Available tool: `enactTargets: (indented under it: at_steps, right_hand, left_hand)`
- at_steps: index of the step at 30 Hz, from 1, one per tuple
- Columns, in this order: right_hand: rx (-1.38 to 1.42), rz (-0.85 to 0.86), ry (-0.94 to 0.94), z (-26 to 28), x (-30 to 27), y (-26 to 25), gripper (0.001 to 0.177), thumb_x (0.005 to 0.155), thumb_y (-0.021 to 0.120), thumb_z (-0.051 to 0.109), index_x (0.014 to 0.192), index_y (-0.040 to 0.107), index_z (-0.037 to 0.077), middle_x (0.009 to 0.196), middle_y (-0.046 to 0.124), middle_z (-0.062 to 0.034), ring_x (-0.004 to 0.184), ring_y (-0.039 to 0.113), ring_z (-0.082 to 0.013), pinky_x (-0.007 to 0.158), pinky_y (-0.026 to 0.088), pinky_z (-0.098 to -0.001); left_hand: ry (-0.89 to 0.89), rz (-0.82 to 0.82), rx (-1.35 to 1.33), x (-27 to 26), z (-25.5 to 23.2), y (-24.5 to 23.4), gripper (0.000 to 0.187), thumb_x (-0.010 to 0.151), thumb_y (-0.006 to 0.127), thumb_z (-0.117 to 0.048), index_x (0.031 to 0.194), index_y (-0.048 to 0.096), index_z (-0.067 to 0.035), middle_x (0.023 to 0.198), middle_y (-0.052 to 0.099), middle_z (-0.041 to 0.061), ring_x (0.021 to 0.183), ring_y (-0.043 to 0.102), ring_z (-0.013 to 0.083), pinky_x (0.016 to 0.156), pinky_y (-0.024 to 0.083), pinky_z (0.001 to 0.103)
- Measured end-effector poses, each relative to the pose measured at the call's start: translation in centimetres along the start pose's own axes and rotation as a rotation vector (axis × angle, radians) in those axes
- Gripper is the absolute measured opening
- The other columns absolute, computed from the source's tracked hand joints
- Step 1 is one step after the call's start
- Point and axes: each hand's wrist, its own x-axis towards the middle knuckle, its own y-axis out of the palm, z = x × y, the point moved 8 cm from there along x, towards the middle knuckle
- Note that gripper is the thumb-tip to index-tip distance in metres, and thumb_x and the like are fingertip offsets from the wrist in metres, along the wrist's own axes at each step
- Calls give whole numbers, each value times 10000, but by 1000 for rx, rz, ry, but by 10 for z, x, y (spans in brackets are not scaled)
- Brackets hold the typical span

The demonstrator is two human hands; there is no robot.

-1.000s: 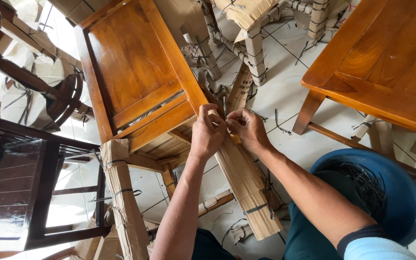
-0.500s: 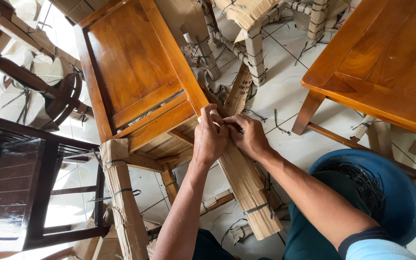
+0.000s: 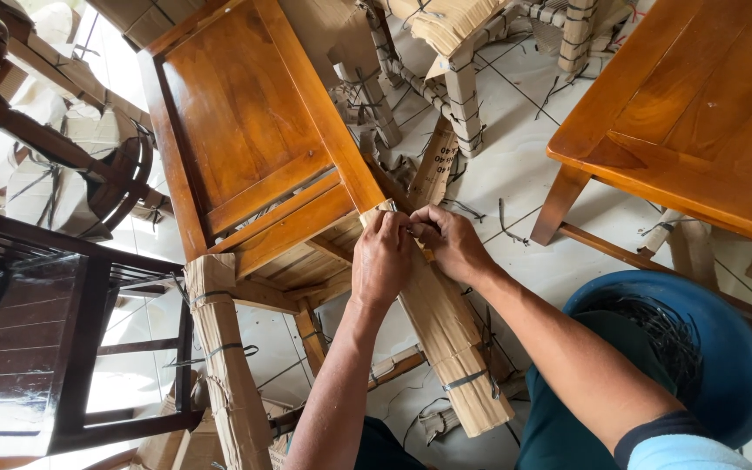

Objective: Wrapping wooden chair legs with cardboard strips and securing them with wire ties for shipping protection.

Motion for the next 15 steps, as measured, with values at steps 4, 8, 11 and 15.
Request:
enactTargets:
  at_steps: [4,8,11,15]
  right_hand:
    - [39,31,60,-1,-1,-3,109,1007,656,108,1078,729,71,787,680,-74,727,623,-134,675,581,-294]
    - [107,39,117,-21,2,-2,127,1024,639,115,1107,720,65,833,710,-94,761,629,-132,728,596,-277]
    - [142,46,123,-14,2,-2,135,1031,642,146,1111,705,57,858,716,-81,781,623,-116,741,596,-266]
    - [123,43,115,-5,2,-2,152,1030,659,182,1095,707,54,851,715,-88,779,623,-115,718,599,-251]
  left_hand:
    - [73,-41,96,-2,-8,-3,81,921,606,-148,990,635,-178,923,587,46,835,688,321,692,598,422]
    - [174,-81,174,-6,-16,-5,84,923,614,-130,978,672,-107,919,614,90,841,683,318,667,602,388]
    - [270,-110,301,-11,-15,-2,121,925,606,-163,939,696,-84,905,605,76,842,666,268,656,599,348]
    - [430,-110,487,-14,-22,4,100,883,606,-131,916,689,-85,857,580,59,812,641,246,630,576,310]
